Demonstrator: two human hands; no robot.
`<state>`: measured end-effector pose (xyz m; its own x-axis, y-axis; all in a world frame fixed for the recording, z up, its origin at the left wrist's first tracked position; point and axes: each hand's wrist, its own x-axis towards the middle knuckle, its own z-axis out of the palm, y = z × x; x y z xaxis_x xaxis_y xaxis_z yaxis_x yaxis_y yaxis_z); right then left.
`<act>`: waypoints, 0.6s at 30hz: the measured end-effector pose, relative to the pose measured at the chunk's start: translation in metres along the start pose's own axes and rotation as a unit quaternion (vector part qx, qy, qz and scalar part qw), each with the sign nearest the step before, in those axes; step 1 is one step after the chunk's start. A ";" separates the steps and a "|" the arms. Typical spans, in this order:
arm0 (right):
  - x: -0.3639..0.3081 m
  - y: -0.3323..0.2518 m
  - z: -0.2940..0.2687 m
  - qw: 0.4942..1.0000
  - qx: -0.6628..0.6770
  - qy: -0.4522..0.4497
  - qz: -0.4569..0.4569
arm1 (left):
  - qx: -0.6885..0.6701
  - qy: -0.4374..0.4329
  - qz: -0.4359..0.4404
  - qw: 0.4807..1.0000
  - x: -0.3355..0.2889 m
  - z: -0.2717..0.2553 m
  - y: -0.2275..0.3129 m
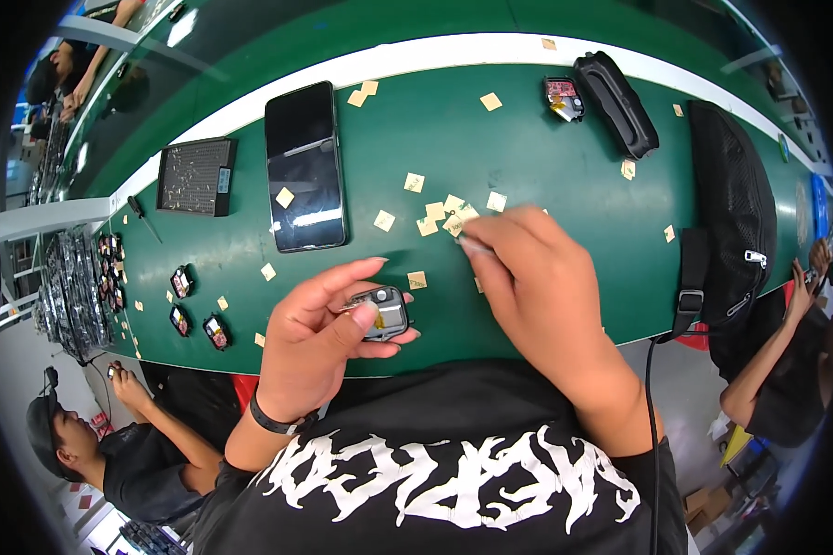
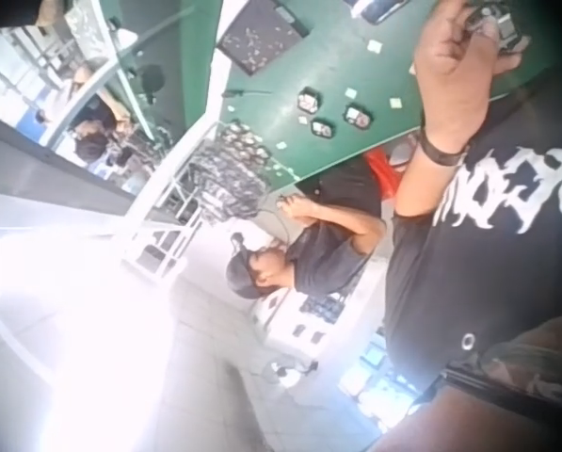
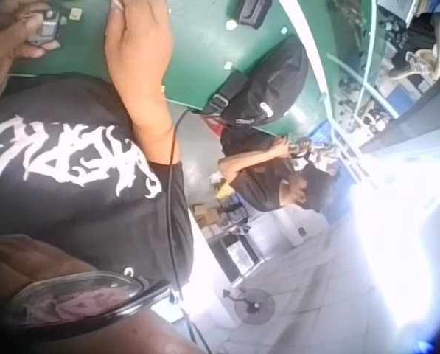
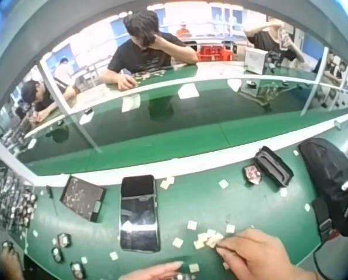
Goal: The recorder is assembling small electronic components, specifically attaching a small battery and circuit board into a plastic casing using tweezers and hands.
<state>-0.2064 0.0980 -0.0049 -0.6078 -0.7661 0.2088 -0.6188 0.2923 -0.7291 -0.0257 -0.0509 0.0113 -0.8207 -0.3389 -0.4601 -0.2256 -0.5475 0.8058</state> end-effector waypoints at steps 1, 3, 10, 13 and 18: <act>0.006 0.003 0.003 1.000 -0.002 -0.003 -0.002 | 0.000 -0.002 -0.012 1.000 -0.001 -0.001 -0.001; 0.015 0.007 0.009 0.999 -0.037 -0.030 -0.007 | -0.003 -0.003 -0.021 1.000 -0.003 -0.001 -0.002; 0.026 0.012 0.014 0.995 -0.057 -0.077 0.008 | -0.010 -0.019 -0.019 1.000 -0.004 0.002 0.007; 0.026 0.012 0.013 0.993 -0.094 -0.061 -0.021 | -0.005 -0.033 -0.053 0.998 -0.004 0.002 0.013; 0.015 0.015 0.004 0.989 0.134 -0.033 0.058 | -0.020 -0.044 -0.078 0.996 -0.007 0.010 0.019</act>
<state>-0.2230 0.0891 -0.0155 -0.6277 -0.7747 0.0764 -0.3874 0.2258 -0.8938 -0.0296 -0.0512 0.0330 -0.8201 -0.1801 -0.5432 -0.3346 -0.6192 0.7104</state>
